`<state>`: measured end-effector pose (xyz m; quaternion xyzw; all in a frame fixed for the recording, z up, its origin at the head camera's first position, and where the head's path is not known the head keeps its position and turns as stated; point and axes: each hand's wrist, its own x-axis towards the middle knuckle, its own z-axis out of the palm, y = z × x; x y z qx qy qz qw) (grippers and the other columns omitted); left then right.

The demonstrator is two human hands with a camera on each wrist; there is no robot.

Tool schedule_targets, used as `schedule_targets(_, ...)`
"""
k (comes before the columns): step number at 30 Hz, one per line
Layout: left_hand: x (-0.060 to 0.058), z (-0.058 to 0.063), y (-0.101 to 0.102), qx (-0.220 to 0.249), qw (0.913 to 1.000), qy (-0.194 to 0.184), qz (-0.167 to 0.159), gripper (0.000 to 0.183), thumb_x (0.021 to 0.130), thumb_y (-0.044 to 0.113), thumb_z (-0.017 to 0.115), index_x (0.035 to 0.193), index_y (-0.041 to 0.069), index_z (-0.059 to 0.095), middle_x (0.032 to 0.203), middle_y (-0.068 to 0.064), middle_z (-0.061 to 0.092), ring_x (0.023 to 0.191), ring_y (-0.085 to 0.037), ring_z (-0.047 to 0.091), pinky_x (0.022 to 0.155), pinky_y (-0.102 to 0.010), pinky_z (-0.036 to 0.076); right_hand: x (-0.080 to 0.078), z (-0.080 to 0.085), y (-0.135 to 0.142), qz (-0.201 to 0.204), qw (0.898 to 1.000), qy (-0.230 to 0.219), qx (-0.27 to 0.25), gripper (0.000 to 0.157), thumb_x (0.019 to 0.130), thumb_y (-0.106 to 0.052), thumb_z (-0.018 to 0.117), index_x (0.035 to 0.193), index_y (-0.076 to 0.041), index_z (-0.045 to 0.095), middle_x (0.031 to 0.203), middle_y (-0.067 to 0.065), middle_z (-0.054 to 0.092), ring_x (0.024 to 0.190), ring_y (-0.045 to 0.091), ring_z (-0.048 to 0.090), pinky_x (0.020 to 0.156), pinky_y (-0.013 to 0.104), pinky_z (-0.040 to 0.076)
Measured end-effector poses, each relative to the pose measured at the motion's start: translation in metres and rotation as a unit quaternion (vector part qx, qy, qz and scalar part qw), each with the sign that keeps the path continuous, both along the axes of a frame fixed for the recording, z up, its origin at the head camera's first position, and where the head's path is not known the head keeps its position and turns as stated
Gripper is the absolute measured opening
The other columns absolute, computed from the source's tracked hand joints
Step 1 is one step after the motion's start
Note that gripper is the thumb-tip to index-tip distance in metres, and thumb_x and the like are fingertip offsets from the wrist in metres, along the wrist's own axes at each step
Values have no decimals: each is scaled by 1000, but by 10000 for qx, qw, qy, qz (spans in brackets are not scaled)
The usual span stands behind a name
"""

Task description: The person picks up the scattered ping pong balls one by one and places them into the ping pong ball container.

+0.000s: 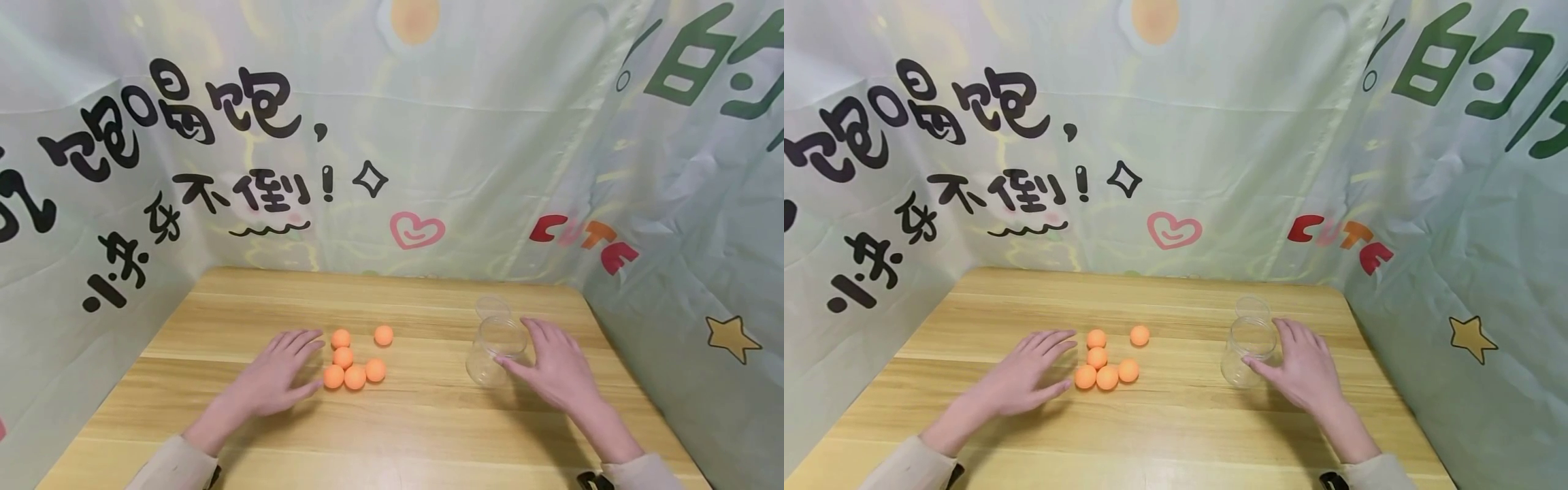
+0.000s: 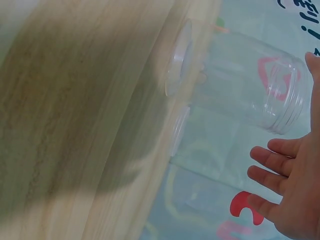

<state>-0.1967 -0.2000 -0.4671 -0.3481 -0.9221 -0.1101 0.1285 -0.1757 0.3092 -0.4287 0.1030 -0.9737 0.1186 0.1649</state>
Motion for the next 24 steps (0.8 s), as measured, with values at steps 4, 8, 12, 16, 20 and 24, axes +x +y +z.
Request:
schedule_targets(4, -2, -2, 4, 286, 9990, -282, -203, 66, 96, 44, 72, 145, 4, 56, 155, -12, 50, 140, -35, 48, 116, -60, 40, -1, -2, -1, -22, 10000, -55, 34, 97, 87, -70, 70, 143, 7, 51, 142, 31, 55, 131, 51, 48, 109, 72, 36)
schedule_targets(8, -4, -3, 6, 420, 9970, -618, -185, 63, 95, 42, 74, 144, 6, 57, 148, -9, 55, 134, -32, 55, 111, -56, 48, -1, -5, -1, -77, 9999, -121, 60, 100, 86, -74, 69, 142, 7, 52, 141, 31, 56, 131, 51, 49, 108, 73, 37)
schedule_targets(12, -7, -5, 5, 643, 9933, -926, -263, 54, 96, 39, 75, 139, 8, 60, 137, -3, 60, 121, -25, 63, 101, -48, 57, -1, -8, -1, -102, 9997, -193, 84, 102, 85, -75, 68, 142, 8, 52, 140, 31, 56, 130, 51, 50, 107, 74, 36)
schedule_targets(16, -9, -9, 5, 814, 9901, -1097, -319, 47, 96, 37, 75, 133, 10, 63, 128, 3, 60, 111, -18, 65, 93, -41, 60, -2, -10, -3, -96, 9997, -185, 136, 99, 85, -75, 69, 139, 8, 54, 136, 30, 59, 127, 50, 53, 106, 74, 38)
schedule_targets(20, -10, -11, 7, 869, 9877, -1258, -340, 44, 96, 36, 76, 130, 12, 65, 124, 4, 61, 108, -15, 66, 92, -39, 60, -2, -12, -3, -117, 9997, -167, 111, 96, 85, -73, 70, 136, 7, 55, 132, 29, 61, 124, 49, 55, 106, 72, 39)
schedule_targets(24, -12, -14, 8, 844, 9867, -1345, -348, 41, 95, 37, 76, 127, 14, 66, 120, 5, 62, 107, -14, 66, 92, -39, 60, -2, -14, -2, -97, 9999, -125, 62, 92, 86, -70, 71, 134, 7, 56, 129, 29, 62, 123, 49, 55, 107, 71, 39)
